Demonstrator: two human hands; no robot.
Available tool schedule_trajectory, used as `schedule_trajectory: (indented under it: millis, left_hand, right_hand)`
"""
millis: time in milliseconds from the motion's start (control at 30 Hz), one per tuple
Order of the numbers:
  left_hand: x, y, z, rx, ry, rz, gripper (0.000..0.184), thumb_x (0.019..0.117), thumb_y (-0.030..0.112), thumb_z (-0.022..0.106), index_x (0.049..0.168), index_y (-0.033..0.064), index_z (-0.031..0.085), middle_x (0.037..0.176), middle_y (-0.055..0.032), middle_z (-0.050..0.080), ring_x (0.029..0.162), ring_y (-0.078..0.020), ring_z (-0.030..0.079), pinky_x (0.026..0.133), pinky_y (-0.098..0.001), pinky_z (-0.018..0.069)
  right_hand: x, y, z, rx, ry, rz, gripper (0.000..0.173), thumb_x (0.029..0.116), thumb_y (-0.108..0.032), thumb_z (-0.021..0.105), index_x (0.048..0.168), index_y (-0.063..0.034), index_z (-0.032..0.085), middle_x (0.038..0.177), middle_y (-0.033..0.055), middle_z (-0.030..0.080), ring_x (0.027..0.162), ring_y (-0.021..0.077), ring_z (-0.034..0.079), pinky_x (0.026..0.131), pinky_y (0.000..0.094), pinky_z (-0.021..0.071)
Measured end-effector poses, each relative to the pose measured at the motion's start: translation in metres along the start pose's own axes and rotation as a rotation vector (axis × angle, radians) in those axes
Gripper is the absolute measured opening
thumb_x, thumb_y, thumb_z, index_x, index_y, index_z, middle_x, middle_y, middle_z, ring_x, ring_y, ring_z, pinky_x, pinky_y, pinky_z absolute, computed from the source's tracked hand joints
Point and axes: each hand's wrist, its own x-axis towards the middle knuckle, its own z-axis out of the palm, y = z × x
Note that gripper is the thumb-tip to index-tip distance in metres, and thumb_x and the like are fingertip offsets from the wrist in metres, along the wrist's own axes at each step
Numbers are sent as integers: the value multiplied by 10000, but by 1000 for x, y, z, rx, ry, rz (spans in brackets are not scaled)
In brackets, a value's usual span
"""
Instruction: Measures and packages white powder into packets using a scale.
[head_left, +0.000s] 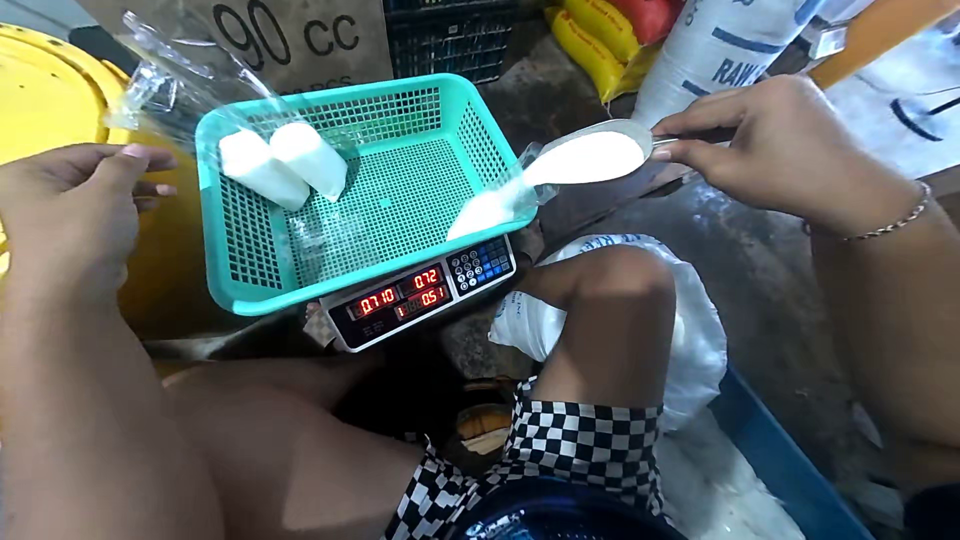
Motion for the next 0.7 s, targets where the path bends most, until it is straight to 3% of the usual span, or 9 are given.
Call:
schedule_trajectory:
  millis: [200,467,700]
  left_hand:
    - [0,0,0,3,-3,-1,309,1077,323,498,1163,81,670,1072,64,688,790,80,619,745,-137,520]
    - [13,-20,-3,-29,-15,44,281,1060,355,524,1130,136,686,1058,112,715,780,70,651,723,-150,547]
    - [15,-25,-2,-32,-10,43,268,1054,367,533,1105,158,692,1046,121,714,783,62,655,728,-156,550]
  right_hand:
    - [1,0,-1,3,-7,16,198,996,-119,636,1096,10,748,1028,220,727,918,346,704,850,582,523]
    - [0,3,3,67,-18,38,165,977,-81,665,1087,11,748,991,197,731,873,265,703,837,492,551]
    - [-1,2,4,48,-7,16,180,984,-111,659,1091,2,749,993,192,733,885,269,708,846,489,553]
